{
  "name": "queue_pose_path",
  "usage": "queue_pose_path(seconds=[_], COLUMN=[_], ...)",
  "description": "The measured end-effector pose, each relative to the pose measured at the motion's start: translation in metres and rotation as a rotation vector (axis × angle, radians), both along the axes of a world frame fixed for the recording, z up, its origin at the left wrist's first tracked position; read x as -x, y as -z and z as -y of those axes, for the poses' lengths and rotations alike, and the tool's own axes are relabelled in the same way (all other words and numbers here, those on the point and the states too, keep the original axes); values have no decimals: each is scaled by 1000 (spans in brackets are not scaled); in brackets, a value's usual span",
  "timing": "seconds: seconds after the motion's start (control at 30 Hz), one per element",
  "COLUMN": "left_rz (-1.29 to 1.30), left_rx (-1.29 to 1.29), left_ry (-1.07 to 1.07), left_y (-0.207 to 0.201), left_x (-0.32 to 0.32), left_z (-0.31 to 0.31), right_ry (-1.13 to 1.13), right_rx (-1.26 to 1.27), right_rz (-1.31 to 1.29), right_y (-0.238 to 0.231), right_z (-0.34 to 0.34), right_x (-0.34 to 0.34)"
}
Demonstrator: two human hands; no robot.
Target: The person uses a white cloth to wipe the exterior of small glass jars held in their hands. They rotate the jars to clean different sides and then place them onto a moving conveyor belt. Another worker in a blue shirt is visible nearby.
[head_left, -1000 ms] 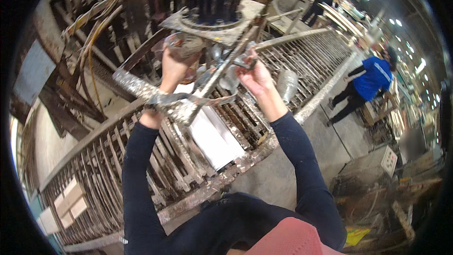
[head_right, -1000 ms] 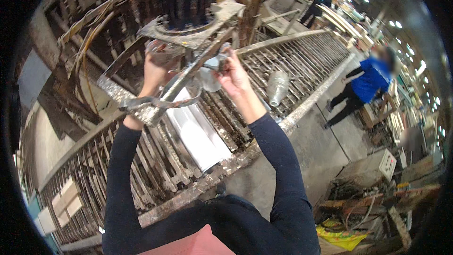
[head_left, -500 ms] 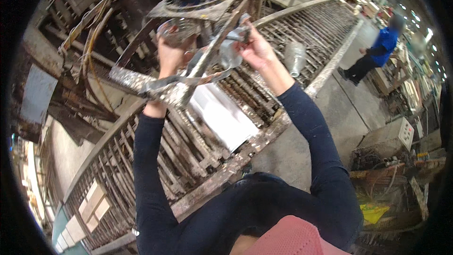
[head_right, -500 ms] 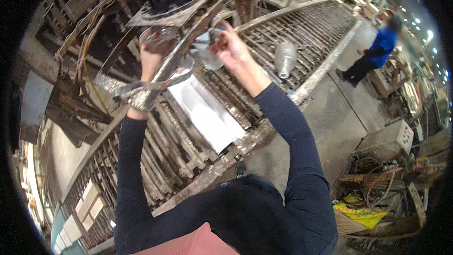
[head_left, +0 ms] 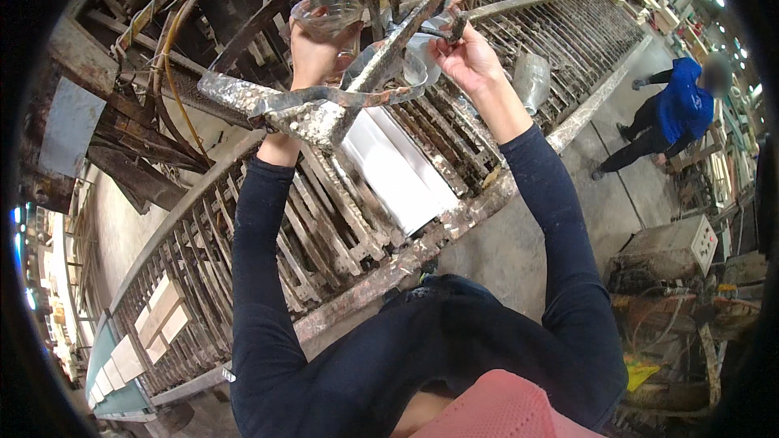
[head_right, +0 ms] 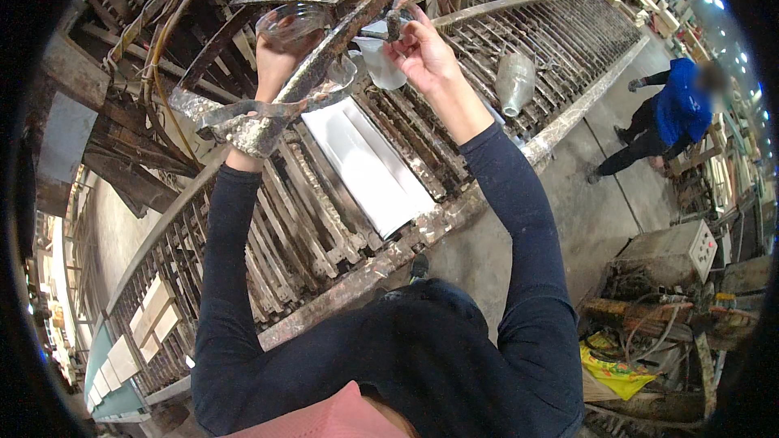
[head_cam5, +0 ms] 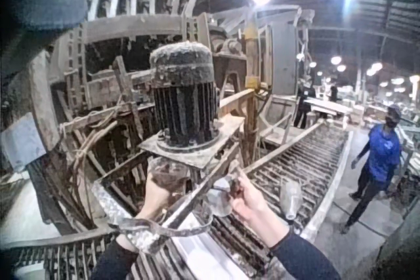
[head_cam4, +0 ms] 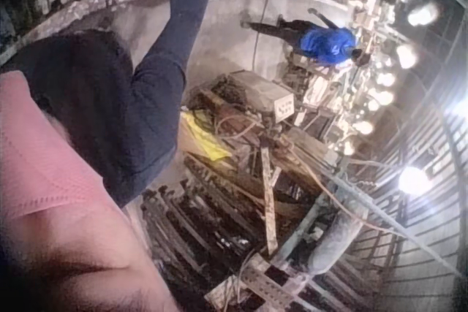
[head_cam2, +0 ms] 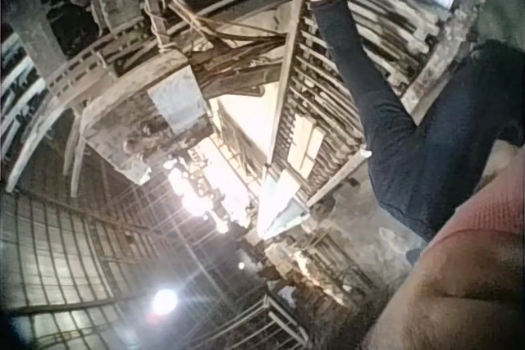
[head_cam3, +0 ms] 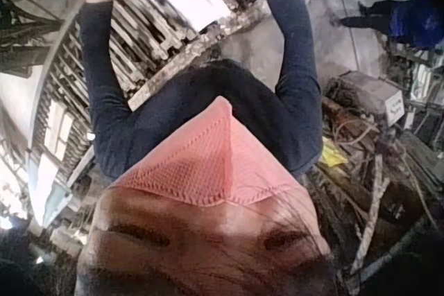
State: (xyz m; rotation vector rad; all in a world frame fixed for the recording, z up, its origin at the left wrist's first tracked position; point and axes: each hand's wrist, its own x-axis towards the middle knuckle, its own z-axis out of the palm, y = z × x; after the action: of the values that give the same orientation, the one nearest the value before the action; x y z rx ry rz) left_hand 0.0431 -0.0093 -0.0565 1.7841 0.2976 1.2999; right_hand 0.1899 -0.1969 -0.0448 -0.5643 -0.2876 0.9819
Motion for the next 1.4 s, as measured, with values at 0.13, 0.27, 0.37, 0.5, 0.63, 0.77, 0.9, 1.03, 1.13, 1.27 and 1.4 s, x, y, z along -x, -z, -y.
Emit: queue_pose_path(seconds=[0.13, 0.27, 0.37, 0.5, 0.63, 0.77, 0.9, 1.03, 1.13, 1.27, 1.4], left_rz=[-42, -111, -87, -47, -78, -121, -129, -87, -97, -89, -53], left_rx=[121, -95, -32, 2, 40, 16, 45, 38, 43, 56, 142], left_ry=[103, -129, -37, -11, -26, -27, -10, -13, -27, -20, 25], left_y=[-4, -3, -10, -14, -18, -18, -18, -17, -18, -22, -22], left_x=[0, 5, 4, 5, 6, 8, 8, 8, 8, 7, 10], left_z=[10, 1, 6, 14, 19, 12, 17, 16, 19, 24, 29], right_ry=[-6, -32, -3, -9, 7, -7, -1, -18, -13, -30, -27], right_rx=[-15, -24, -21, -44, 8, -18, -6, -34, -30, -49, -66], right_rz=[-19, 66, 68, 57, 81, 67, 58, 56, 42, 48, 29], right_y=[4, 0, 1, 0, -3, -1, 1, 1, 1, 2, 3], right_z=[2, -3, -1, 1, 1, 0, 2, 2, 3, 4, 2], right_x=[-6, 0, -2, 0, 1, 0, -1, 0, 0, -1, -1])
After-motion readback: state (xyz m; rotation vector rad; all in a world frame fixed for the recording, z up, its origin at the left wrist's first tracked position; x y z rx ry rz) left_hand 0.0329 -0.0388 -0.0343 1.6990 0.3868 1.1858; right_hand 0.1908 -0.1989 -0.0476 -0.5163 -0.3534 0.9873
